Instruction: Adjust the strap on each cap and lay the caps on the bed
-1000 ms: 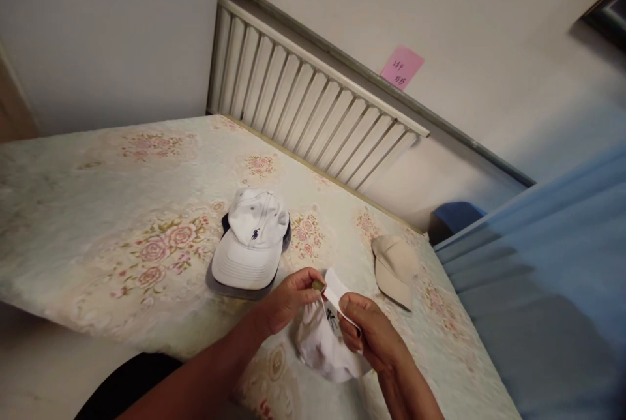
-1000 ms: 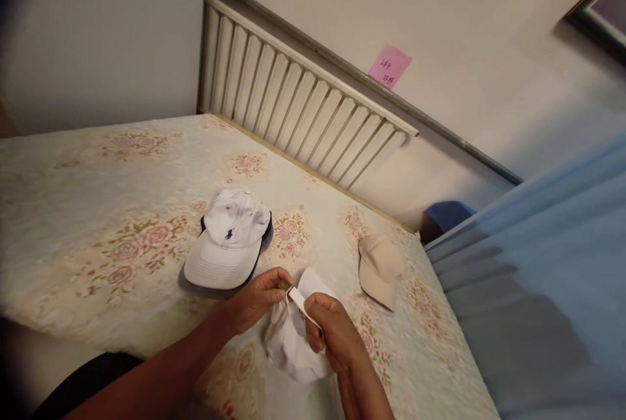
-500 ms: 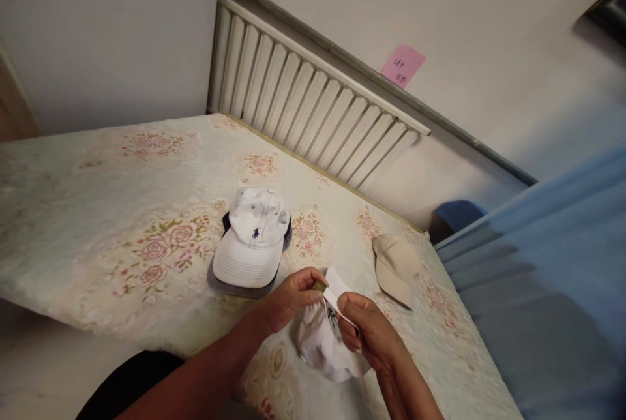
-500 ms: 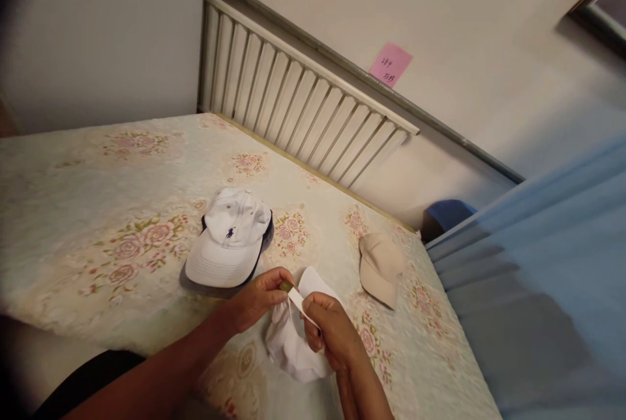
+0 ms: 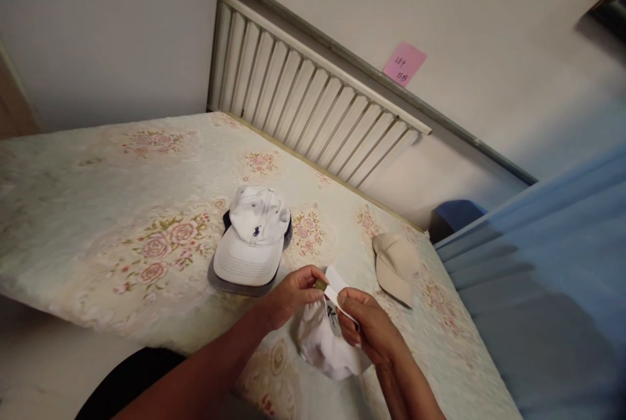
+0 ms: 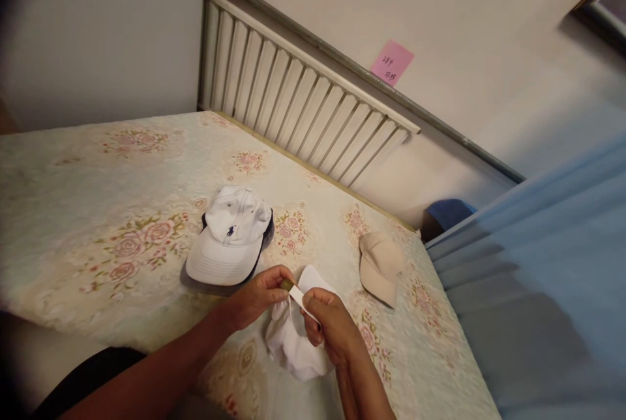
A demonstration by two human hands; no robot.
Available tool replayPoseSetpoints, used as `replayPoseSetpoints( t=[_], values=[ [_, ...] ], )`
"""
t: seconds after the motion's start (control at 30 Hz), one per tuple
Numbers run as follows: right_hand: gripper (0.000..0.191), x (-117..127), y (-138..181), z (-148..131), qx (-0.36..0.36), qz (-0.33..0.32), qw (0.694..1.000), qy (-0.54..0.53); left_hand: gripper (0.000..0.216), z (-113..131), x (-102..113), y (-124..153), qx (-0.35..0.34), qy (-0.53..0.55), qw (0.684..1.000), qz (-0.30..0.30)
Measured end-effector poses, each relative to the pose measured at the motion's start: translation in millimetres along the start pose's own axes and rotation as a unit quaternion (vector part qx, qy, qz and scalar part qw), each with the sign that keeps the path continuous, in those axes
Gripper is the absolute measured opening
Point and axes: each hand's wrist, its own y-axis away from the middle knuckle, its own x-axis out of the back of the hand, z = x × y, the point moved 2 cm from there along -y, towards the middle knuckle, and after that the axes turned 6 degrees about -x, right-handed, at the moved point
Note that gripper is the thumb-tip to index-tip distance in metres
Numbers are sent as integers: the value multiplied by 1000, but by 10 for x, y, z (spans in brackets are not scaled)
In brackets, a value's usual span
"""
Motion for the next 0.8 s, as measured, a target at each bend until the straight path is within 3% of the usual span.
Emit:
replayPoseSetpoints(
  t=[0.2, 0.53, 0.8],
  values=[
    [32, 16, -21, 73, -3, -22, 999, -38, 22, 22, -16, 11, 0, -11, 1000, -5],
    [33, -74, -54, 29, 17, -24, 1000, -5, 25, 61, -66, 10, 12, -40, 999, -15],
    [35, -5, -26, -19, 42, 28, 988, 146, 26, 87, -67, 13, -1, -49, 999, -15]
  ],
)
